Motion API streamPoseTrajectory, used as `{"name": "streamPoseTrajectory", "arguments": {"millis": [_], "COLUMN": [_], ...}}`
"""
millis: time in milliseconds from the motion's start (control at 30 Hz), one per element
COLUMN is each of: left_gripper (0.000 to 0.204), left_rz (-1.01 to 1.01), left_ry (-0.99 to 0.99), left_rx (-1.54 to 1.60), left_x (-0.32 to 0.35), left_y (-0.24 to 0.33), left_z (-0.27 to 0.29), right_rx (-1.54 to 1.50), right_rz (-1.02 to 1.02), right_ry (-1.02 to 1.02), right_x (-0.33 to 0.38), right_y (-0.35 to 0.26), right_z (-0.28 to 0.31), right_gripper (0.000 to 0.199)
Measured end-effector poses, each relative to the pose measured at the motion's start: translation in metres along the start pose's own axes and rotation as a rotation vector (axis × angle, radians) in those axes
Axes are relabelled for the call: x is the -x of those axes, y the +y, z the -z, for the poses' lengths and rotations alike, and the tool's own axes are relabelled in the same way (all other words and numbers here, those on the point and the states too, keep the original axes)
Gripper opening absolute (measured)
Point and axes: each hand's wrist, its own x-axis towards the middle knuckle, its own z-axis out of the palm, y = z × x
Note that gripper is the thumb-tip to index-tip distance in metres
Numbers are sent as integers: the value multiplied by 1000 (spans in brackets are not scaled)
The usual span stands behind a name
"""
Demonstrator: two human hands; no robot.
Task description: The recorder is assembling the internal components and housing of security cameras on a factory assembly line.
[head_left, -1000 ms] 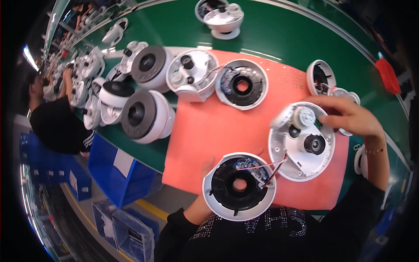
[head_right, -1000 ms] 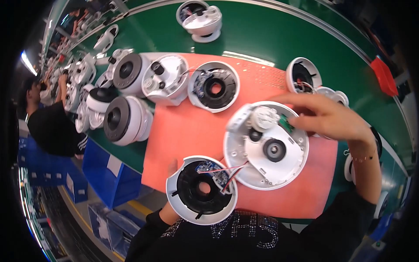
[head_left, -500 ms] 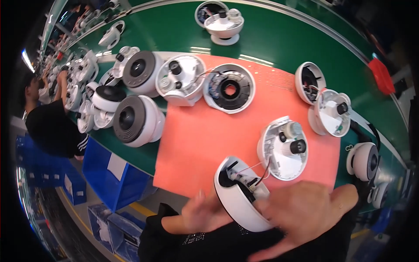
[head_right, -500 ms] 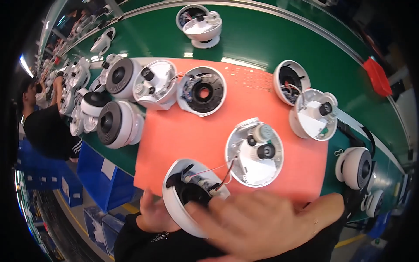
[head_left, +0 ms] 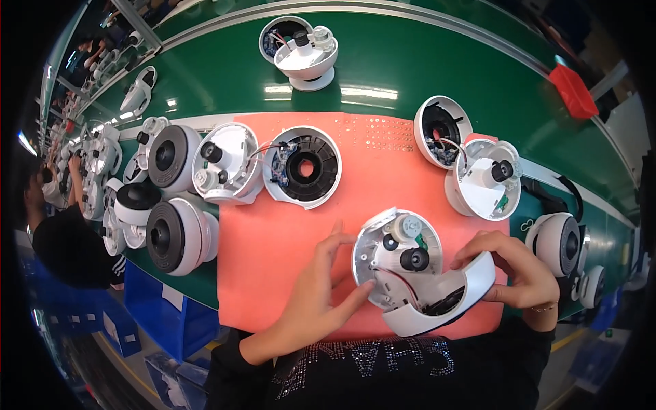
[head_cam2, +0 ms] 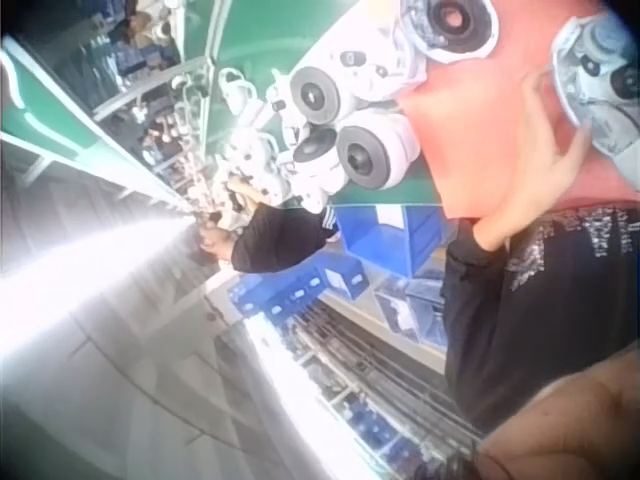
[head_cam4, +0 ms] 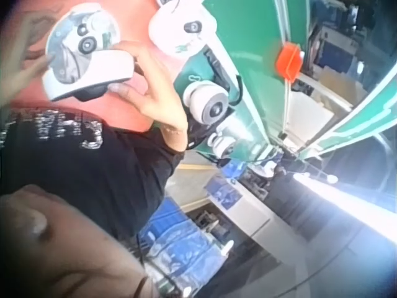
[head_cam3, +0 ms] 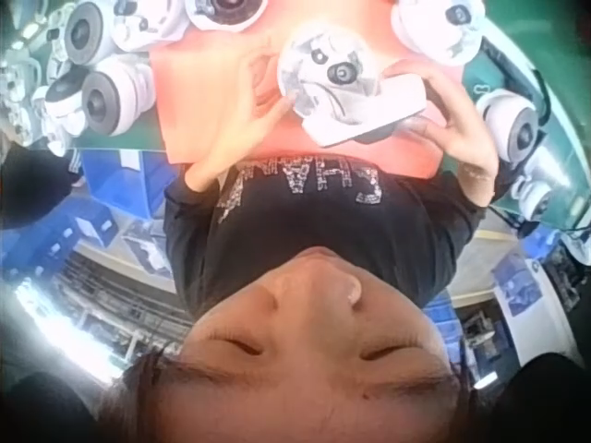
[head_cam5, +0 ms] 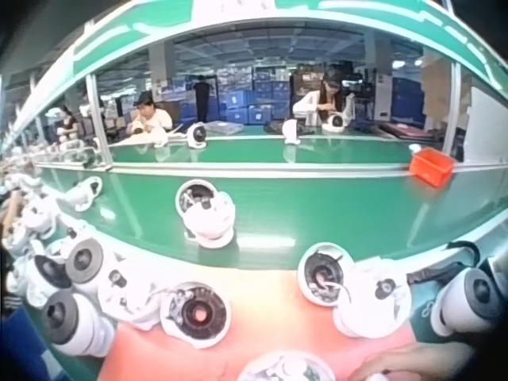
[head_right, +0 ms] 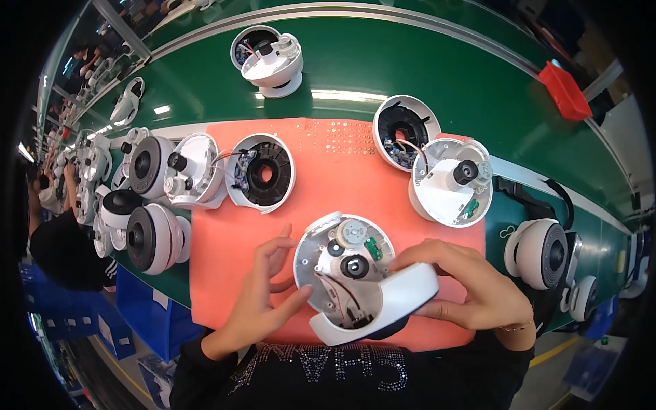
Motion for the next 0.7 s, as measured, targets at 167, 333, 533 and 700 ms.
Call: {"name": "streamPoseTrajectory", "arguments": {"millis": [167,333,533,700], "left_gripper": [56,56,38,56], "left_rz": [168,147,-97,-206], "left_ry": [-142,-117,125,3], "left_rx": [599,671,168,-230], "left_x": [-7,-6,8,7], "left_y": [-14,-18,-15,22], "left_z": [-9,-16,3,12], "right_rx": [-633,-559,-204,-291], "right_rz": [-285,-235,-115,-152], "right_ry": [31,-8,-103,-69], "right_x": [-13,-20,-23,-26], "right_y": [19,22,7,5], "right_z": [-7,-7,9,-7], "right_gripper": [61,60,53,51]}}
